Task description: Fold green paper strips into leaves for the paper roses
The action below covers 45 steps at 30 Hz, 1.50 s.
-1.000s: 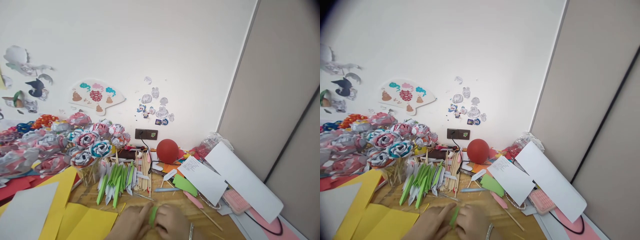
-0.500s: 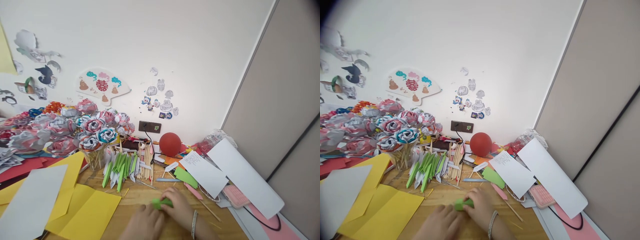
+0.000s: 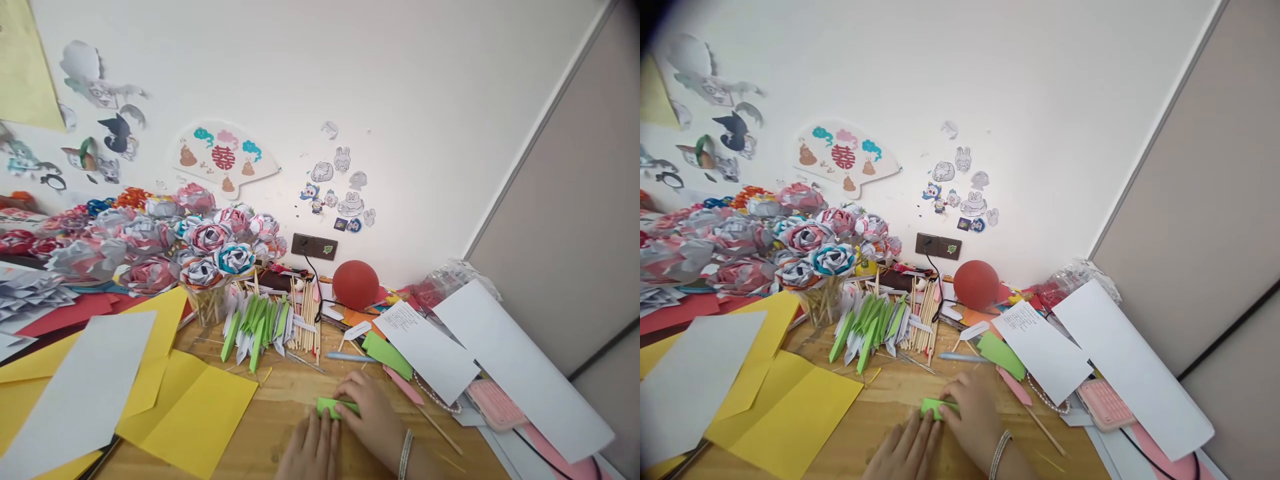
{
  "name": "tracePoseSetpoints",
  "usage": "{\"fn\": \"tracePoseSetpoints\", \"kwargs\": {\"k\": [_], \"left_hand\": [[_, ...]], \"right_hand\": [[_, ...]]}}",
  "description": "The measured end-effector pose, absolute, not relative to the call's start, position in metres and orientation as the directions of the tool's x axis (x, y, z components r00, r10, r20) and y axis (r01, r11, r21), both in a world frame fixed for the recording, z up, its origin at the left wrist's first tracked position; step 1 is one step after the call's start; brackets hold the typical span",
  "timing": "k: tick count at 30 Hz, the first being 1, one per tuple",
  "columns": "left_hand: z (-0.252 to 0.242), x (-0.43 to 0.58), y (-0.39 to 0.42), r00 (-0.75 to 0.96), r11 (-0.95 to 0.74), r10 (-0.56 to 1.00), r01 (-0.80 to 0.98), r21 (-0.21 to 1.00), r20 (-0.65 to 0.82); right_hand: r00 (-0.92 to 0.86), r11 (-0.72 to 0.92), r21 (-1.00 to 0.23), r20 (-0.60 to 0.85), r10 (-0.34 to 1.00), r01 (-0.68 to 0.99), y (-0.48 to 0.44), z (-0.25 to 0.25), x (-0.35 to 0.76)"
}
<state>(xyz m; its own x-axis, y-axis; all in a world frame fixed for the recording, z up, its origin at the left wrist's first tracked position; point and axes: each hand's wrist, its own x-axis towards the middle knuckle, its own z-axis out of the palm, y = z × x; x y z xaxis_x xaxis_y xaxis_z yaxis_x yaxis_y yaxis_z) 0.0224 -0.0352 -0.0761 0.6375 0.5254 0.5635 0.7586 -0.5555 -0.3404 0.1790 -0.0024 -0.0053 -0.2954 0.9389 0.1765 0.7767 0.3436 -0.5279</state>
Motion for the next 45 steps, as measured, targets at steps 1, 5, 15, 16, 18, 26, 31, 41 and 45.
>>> {"fn": "tracePoseSetpoints", "kwargs": {"k": [1,5,15,16,18,26,31,41,45], "left_hand": [[-0.077,0.022,-0.035,0.631,-0.55,0.531,0.764,-0.336,0.566],[-0.073,0.02,-0.038,0.649,-0.594,0.561,0.748,-0.296,0.514],[-0.064,0.019,-0.037,0.687,-0.672,0.65,0.719,-0.178,0.325],[-0.062,0.019,-0.037,0.687,-0.672,0.659,0.721,-0.169,0.306],[-0.056,0.019,-0.038,0.698,-0.685,0.661,0.711,-0.158,0.274],[-0.038,0.016,-0.04,0.729,-0.719,0.637,0.679,-0.149,0.252],[-0.027,0.016,-0.04,0.753,-0.743,0.627,0.655,-0.14,0.198],[-0.021,0.021,-0.046,0.724,-0.725,0.684,0.688,-0.024,0.093],[-0.031,0.021,-0.046,0.713,-0.712,0.676,0.697,-0.084,0.184]], "right_hand": [[-0.302,0.346,-0.53,0.17,0.938,0.775,-0.003,-0.005,0.18],[-0.293,0.315,-0.553,0.13,0.947,0.772,-0.002,-0.003,0.179],[-0.232,0.262,-0.57,0.127,0.964,0.778,-0.002,-0.005,0.174],[-0.232,0.26,-0.57,0.123,0.965,0.779,-0.003,-0.004,0.174],[-0.231,0.25,-0.575,0.108,0.967,0.779,-0.004,-0.003,0.174],[-0.228,0.243,-0.592,0.101,0.968,0.769,-0.004,-0.004,0.175],[-0.237,0.263,-0.581,0.122,0.964,0.77,-0.002,-0.006,0.175],[-0.284,0.304,-0.547,0.125,0.951,0.78,0.001,-0.009,0.18],[-0.275,0.286,-0.548,0.105,0.956,0.786,0.001,-0.007,0.18]]}}
